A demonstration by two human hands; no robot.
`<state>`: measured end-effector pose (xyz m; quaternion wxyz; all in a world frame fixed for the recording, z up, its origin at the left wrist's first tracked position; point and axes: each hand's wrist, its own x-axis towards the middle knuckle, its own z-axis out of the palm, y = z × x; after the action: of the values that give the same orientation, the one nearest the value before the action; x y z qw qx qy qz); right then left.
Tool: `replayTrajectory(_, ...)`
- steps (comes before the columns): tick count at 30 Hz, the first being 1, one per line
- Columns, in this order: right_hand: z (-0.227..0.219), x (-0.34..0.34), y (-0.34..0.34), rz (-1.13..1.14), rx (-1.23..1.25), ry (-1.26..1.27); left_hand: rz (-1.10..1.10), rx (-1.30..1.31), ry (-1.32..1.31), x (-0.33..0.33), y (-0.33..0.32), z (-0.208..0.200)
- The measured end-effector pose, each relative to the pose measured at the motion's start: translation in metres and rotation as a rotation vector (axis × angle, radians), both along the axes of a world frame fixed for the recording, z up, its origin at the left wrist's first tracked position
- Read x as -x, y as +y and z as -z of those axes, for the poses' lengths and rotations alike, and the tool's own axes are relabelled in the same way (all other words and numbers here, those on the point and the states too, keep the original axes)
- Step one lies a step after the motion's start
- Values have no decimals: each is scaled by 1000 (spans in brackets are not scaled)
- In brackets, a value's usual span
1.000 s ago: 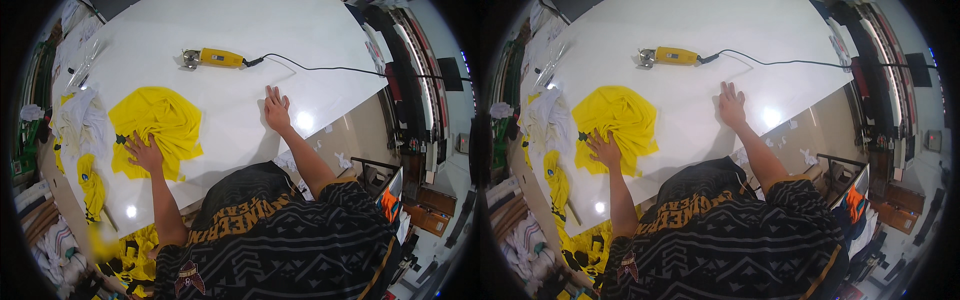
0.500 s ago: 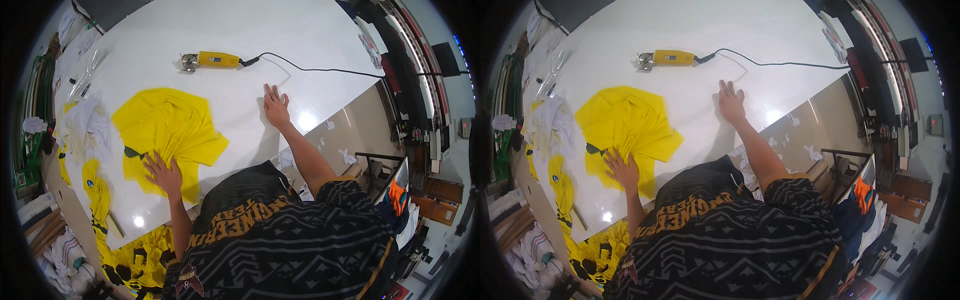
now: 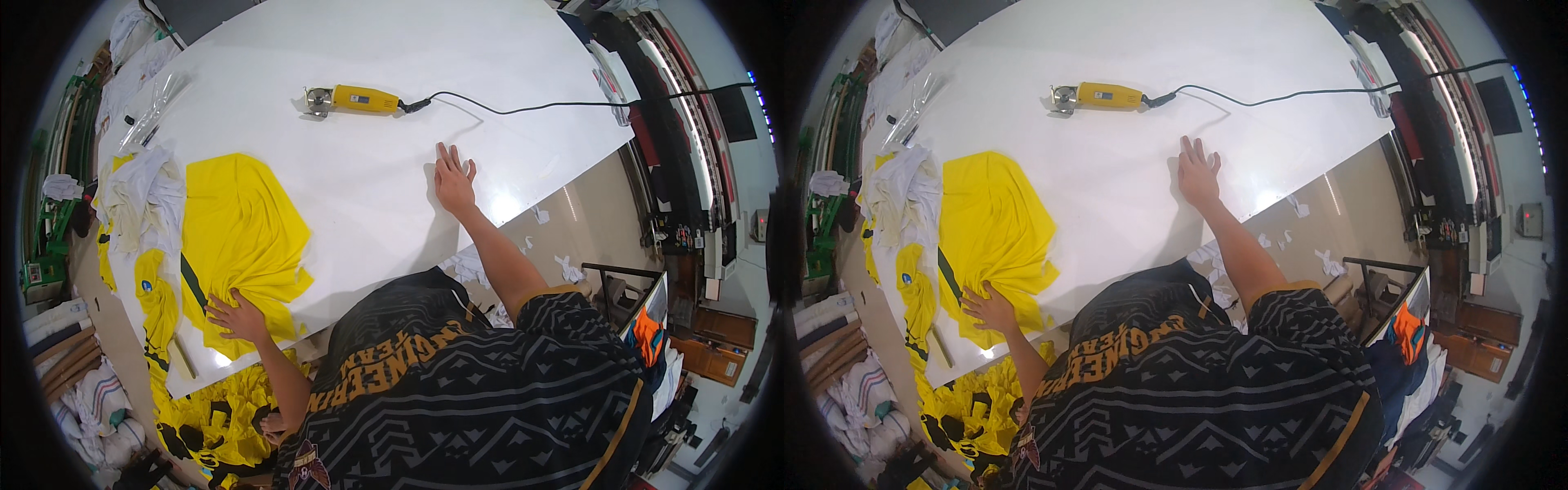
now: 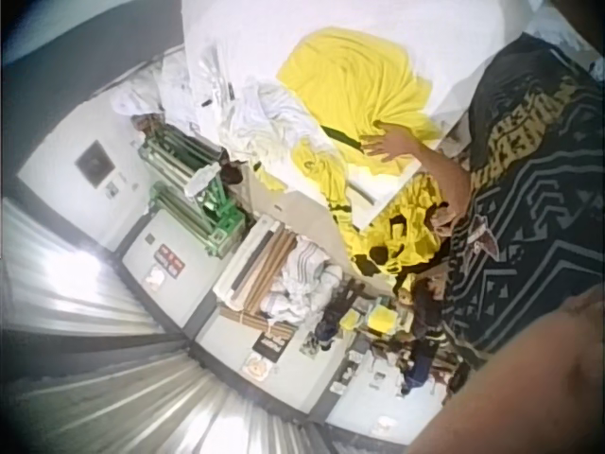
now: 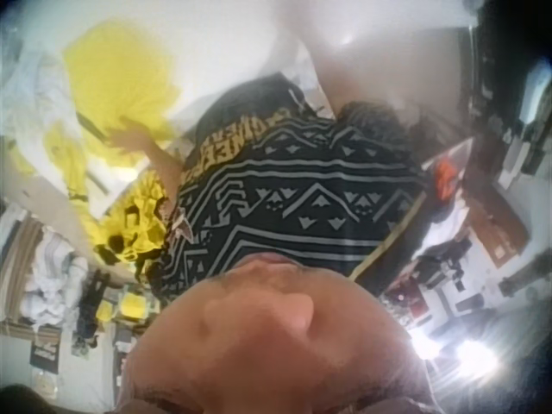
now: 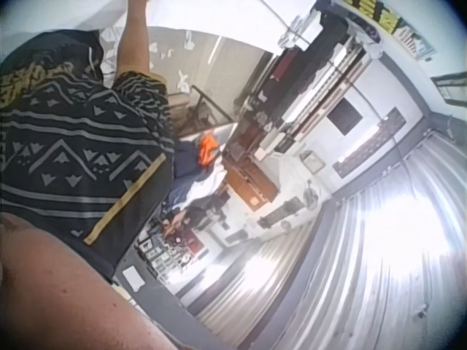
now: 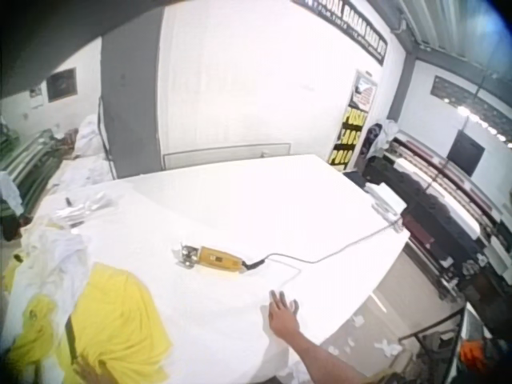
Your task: The person uses a yellow electric fabric cutter to trim the edges of a yellow t-shirt laid on a white table. They repeatedly reposition the shirt and cut along its contours, then set the cut pieces aside.
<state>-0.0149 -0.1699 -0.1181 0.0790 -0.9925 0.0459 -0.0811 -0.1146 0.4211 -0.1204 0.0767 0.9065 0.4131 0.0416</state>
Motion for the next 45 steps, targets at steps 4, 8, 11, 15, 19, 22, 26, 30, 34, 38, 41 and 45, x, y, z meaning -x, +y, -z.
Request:
replayTrajectory(4, -1, 0, 0, 3, -16, 20, 2, -21, 47, -4, 7, 7)
replayTrajectory(8, 0, 2, -1, 2, -41, 13, 34, -27, 79, 0, 3, 15)
replayTrajectory(11, 0, 1, 0, -9, -43, -27, 67, -63, 131, 2, -16, 18)
replayTrajectory(15, -1, 4, 1, -11, -47, -68, 199, -108, 145, -4, -56, 18)
replayTrajectory(19, -1, 2, 2, -3, -39, -51, 379, -117, 83, -20, -89, 10)
replayTrajectory(22, -3, 2, 0, 2, -53, 1, 550, -96, 90, -35, -103, -2)
replayTrajectory(26, -2, 2, 2, 2, -55, -53, 782, 8, 108, -38, -126, -13)
replayTrajectory(30, -2, 3, 2, 6, -70, -35, 912, 15, 40, -31, -148, -18)
replayTrajectory(34, -2, 2, 2, -2, -87, -41, 912, 0, -2, -32, -158, -21)
replayTrajectory(38, 1, 3, 1, 4, -42, -71, 910, 3, -7, -34, -161, -27)
replayTrajectory(41, 1, 1, 1, -3, -71, -69, 907, -37, -7, -35, -159, -22)
replayTrajectory(45, -1, 1, 0, -6, -90, -1, 909, -34, -7, -35, -157, -19)
